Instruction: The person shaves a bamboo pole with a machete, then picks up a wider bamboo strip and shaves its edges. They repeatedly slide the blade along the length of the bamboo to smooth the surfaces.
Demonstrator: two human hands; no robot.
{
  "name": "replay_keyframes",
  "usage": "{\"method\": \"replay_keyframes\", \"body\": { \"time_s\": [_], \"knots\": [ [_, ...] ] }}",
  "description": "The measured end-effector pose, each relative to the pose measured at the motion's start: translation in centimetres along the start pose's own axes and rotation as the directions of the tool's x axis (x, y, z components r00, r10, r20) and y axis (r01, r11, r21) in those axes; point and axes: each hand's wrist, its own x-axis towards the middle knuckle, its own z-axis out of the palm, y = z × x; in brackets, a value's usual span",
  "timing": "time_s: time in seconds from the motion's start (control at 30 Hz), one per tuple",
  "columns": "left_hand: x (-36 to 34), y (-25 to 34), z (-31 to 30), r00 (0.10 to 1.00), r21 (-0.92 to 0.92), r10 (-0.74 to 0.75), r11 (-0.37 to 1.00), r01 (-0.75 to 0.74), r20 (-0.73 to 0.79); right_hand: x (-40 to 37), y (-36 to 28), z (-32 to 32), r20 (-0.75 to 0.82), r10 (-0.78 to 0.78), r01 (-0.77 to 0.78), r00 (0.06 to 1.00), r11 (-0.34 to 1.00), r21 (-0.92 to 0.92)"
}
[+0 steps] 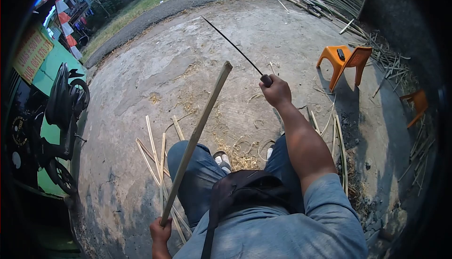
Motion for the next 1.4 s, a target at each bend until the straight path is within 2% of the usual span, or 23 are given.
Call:
{"method": "replay_keyframes", "body": {
  "time_s": [0.1, 0.23, 0.37, 0.4, 0.47, 0.57, 0.6, 0.67, 0.77, 0.87, 0.9, 1.0, 1.03, 1.1, 1.17, 1.27, 1.37, 1.4],
  "knots": [
    [0.2, 0.2, -0.6, 1.0, 0.003, -0.013, 1.0, 0.013, 0.023, -0.9, -0.9, -0.1, -0.043, -0.161, 0.166, 0.986, 0.975, 0.145],
    [0.9, 2.0, -1.0, 0.996, -0.071, -0.033, 0.997, 0.039, 0.088, -2.6, -2.4, -0.6, -0.047, -0.428, 0.431, 0.902, 0.898, 0.086],
    [1.5, 4.3, -0.8, 0.988, -0.105, -0.035, 0.993, 0.052, 0.151, -3.9, -3.5, -0.3, 0.107, -0.67, 0.674, 0.735, 0.738, -0.007],
    [1.5, 4.7, -0.6, 0.988, -0.107, -0.035, 0.993, 0.051, 0.153, -4.1, -3.7, -0.1, 0.173, -0.687, 0.698, 0.706, 0.716, 0.0],
    [1.5, 4.9, -0.4, 0.987, -0.092, -0.043, 0.994, 0.057, 0.155, -4.7, -3.9, 0.0, 0.307, -0.649, 0.684, 0.697, 0.729, -0.013],
    [1.3, 4.7, -0.1, 0.985, -0.049, -0.078, 0.995, 0.087, 0.156, -4.2, -3.6, -0.4, 0.374, -0.536, 0.577, 0.757, 0.817, 0.001],
    [1.2, 5.0, -0.1, 0.983, -0.041, -0.097, 0.994, 0.104, 0.158, -3.7, -3.5, -0.6, 0.378, -0.485, 0.534, 0.789, 0.845, -0.029],
    [1.0, 5.4, -0.1, 0.982, -0.043, -0.111, 0.992, 0.119, 0.154, -2.6, -2.4, -0.5, 0.363, -0.355, 0.366, 0.862, 0.93, 0.038],
    [1.0, 5.9, -0.4, 0.984, -0.047, -0.102, 0.993, 0.11, 0.147, -1.7, -1.0, -0.1, 0.288, -0.291, 0.27, 0.912, 0.957, 0.111],
    [1.4, 6.4, -0.8, 0.984, -0.027, -0.091, 0.995, 0.096, 0.153, -2.0, -1.4, -0.6, 0.283, -0.215, 0.15, 0.935, 0.961, 0.232],
    [1.5, 6.6, -0.9, 0.985, -0.032, -0.08, 0.996, 0.086, 0.151, -2.3, -1.9, -0.9, 0.284, -0.189, 0.097, 0.94, 0.946, 0.309],
    [2.4, 7.7, -0.8, 0.989, -0.069, -0.003, 0.998, 0.013, 0.15, -1.9, -1.9, -0.1, 0.156, -0.205, 0.097, 0.966, 0.85, 0.518],
    [2.9, 8.1, -0.8, 0.989, -0.085, 0.033, 0.996, -0.021, 0.147, -1.6, -2.0, -0.1, 0.18, -0.168, 0.03, 0.969, 0.806, 0.591],
    [4.8, 7.5, -0.2, 0.988, -0.214, 0.087, 0.975, -0.057, 0.131, -1.5, -2.3, -0.2, 0.129, -0.081, -0.031, 0.988, 0.72, 0.693],
    [6.6, 8.2, 0.4, 0.982, -0.307, 0.158, 0.944, -0.121, 0.099, -2.2, -3.6, -2.2, 0.155, 0.038, -0.141, 0.987, 0.661, 0.737],
    [8.9, 12.6, -0.3, 0.975, -0.468, 0.211, 0.87, -0.154, 0.073, -1.5, -2.5, -2.6, -0.135, -0.09, 0.147, 0.987, 0.84, 0.522],
    [11.5, 16.2, -0.9, 0.947, -0.478, 0.321, 0.827, -0.297, -0.032, -2.6, -3.8, -5.3, -0.179, -0.037, 0.119, 0.983, 0.871, 0.477],
    [12.3, 17.3, -1.1, 0.937, -0.486, 0.342, 0.81, -0.329, -0.064, -2.7, -3.8, -5.5, -0.175, -0.067, 0.143, 0.982, 0.871, 0.47]
  ]
}}
